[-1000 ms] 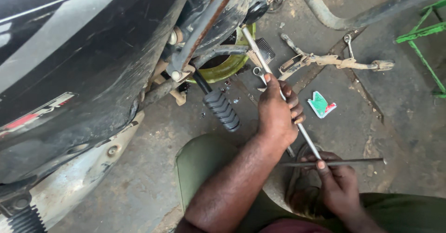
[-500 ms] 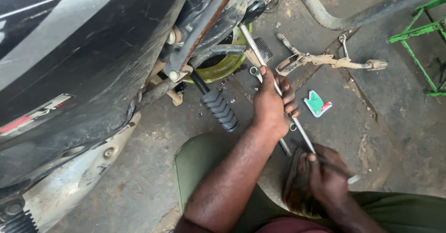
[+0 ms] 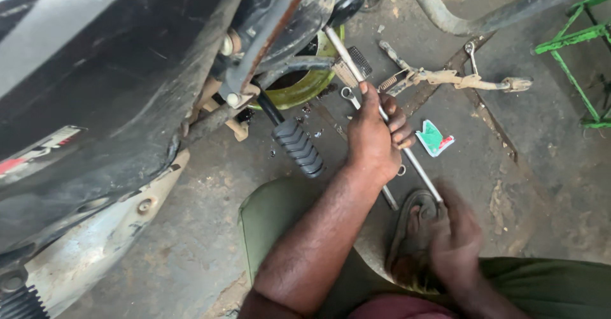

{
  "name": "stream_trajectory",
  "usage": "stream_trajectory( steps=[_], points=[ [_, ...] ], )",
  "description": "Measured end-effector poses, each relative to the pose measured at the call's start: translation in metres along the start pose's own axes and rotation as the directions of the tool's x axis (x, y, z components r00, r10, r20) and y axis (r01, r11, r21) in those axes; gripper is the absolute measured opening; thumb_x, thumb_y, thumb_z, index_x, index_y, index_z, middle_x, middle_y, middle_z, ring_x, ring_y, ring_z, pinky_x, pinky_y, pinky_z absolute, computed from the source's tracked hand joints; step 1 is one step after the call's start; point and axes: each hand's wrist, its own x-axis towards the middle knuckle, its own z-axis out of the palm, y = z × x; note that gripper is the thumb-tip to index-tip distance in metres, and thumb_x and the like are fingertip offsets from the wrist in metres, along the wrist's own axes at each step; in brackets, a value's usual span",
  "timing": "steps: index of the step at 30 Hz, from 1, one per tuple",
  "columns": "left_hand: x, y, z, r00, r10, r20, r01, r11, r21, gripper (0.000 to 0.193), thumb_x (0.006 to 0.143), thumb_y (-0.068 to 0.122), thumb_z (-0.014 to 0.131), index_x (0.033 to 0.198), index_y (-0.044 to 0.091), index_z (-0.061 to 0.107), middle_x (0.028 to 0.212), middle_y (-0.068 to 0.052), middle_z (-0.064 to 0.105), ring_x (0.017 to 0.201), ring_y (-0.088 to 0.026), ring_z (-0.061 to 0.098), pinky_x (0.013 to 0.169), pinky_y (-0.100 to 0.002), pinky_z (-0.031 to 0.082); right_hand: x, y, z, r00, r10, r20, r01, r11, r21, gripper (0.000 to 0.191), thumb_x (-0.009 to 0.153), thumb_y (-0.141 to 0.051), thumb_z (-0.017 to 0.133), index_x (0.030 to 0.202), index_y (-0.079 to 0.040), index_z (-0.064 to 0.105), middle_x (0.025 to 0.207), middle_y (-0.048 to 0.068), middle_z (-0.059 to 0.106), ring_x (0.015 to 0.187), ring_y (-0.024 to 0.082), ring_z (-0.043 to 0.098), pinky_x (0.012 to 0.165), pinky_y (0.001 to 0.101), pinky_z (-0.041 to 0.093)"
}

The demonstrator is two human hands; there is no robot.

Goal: The person cleans a small metal part with a rag, then installs it onto the motorcycle engine area. They use a T-handle wrench to tighten bolts on the installed part. The work is done on the floor next to the motorcycle with tools and a drain pan nearby.

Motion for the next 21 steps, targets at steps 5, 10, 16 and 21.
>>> stream_trajectory(
  steps=[5, 10, 16, 21],
  points=[
    [0.002, 0.005, -0.003, 0.998, 0.064, 0.028, -0.063, 0.998, -0.024, 0.058, 0.097, 0.072, 0.048, 0.080, 0.017, 0.044, 0.062, 0.005, 0.032, 0.049, -0.010, 0.030, 0.047, -0.028, 0.027, 0.021, 0.003, -0.002, 0.618, -0.076, 0.782, -0.431, 0.800, 0.418, 0.066, 0.121, -0.053, 0.045, 0.106, 0.008, 0.064, 0.094, 0.025, 0.072, 0.084, 0.044, 0.071, 0.082, 0.0561, 0.057],
    [0.005, 0.007, -0.002, 0.998, 0.064, 0.019, -0.063, 0.998, -0.017, 0.056, 0.099, 0.070, 0.047, 0.081, 0.016, 0.044, 0.064, 0.004, 0.033, 0.051, -0.011, 0.032, 0.050, -0.029, 0.029, -0.020, -0.008, 0.003, 0.907, -0.385, 0.167, 0.417, 0.777, -0.471, 0.050, 0.103, -0.043, 0.052, 0.125, 0.001, 0.060, 0.093, 0.014, 0.068, 0.071, 0.027, 0.062, 0.068, 0.0424, 0.053],
    [0.007, 0.014, -0.002, 0.995, 0.089, 0.035, -0.087, 0.996, -0.035, 0.056, 0.101, 0.068, 0.046, 0.082, 0.016, 0.045, 0.065, 0.004, 0.034, 0.054, -0.010, 0.033, 0.051, -0.028, 0.030, 0.011, -0.009, 0.000, 0.567, -0.039, 0.823, -0.594, 0.672, 0.442, 0.045, 0.117, -0.042, 0.054, 0.109, 0.001, 0.067, 0.096, 0.017, 0.071, 0.089, 0.034, 0.067, 0.078, 0.0462, 0.055],
    [0.008, 0.018, 0.000, 0.994, 0.112, 0.015, -0.112, 0.993, -0.037, 0.054, 0.101, 0.067, 0.045, 0.081, 0.017, 0.044, 0.065, 0.004, 0.035, 0.053, -0.010, 0.033, 0.050, -0.028, 0.029, -0.006, 0.016, -0.011, 0.891, -0.426, 0.158, 0.452, 0.789, -0.417, 0.038, 0.097, -0.026, 0.061, 0.123, 0.003, 0.060, 0.105, 0.013, 0.069, 0.090, 0.019, 0.067, 0.078, 0.0346, 0.052]
  ],
)
